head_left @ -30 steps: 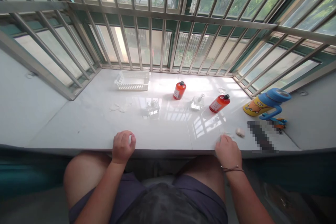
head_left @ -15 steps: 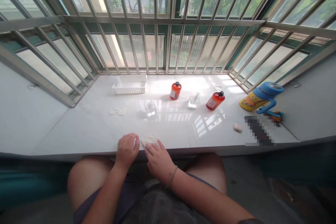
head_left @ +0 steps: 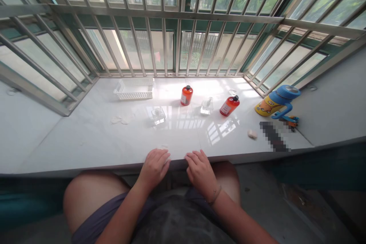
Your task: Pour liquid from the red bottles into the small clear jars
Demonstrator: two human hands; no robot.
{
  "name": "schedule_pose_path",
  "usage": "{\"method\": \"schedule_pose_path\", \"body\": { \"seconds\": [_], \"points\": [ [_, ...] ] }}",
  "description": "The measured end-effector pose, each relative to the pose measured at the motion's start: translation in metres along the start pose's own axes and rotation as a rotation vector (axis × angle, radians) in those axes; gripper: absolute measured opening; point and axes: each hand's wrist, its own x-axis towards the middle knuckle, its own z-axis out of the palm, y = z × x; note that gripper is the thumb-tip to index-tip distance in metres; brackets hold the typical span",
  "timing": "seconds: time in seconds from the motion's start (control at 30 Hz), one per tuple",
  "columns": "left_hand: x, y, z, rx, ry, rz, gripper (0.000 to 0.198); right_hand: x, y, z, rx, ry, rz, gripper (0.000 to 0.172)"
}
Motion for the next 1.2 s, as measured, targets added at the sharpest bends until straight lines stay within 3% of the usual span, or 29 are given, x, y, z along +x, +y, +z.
{"method": "schedule_pose_path", "body": {
  "seconds": [0.13, 0.27, 0.4, 0.57, 0.67, 0.77, 0.97, 1.2],
  "points": [
    [-0.001, -0.005, -0.005, 0.037, 0.010, -0.042, 0.024, -0.017, 0.029, -0.023, -0.054, 0.084, 0.088, 0.039],
    [-0.007, -0.016, -0.013, 0.034, -0.011, 0.002, 0.017, -0.027, 0.036, -0.026, -0.065, 0.113, 0.069, 0.038],
    [-0.008, -0.026, -0.025, 0.005, -0.048, 0.062, 0.026, -0.018, 0.014, -0.011, 0.032, 0.052, -0.099, 0.041],
    [-0.008, -0.038, -0.041, 0.069, 0.024, -0.041, 0.019, 0.027, -0.032, 0.016, 0.130, -0.030, -0.381, 0.046],
    [-0.009, -0.045, -0.047, 0.110, 0.043, -0.065, 0.016, 0.056, -0.049, 0.031, 0.139, -0.060, -0.412, 0.046],
    [-0.011, -0.049, -0.051, 0.120, 0.048, -0.069, 0.016, 0.067, -0.052, 0.038, 0.157, -0.067, -0.404, 0.033],
    [-0.017, -0.054, -0.043, 0.110, 0.043, -0.077, 0.014, 0.046, -0.020, 0.028, 0.180, 0.009, -0.361, 0.020],
    [-0.009, -0.051, -0.032, 0.087, 0.039, -0.067, 0.013, 0.009, 0.042, -0.012, 0.093, 0.038, -0.162, 0.023]
  ]
}}
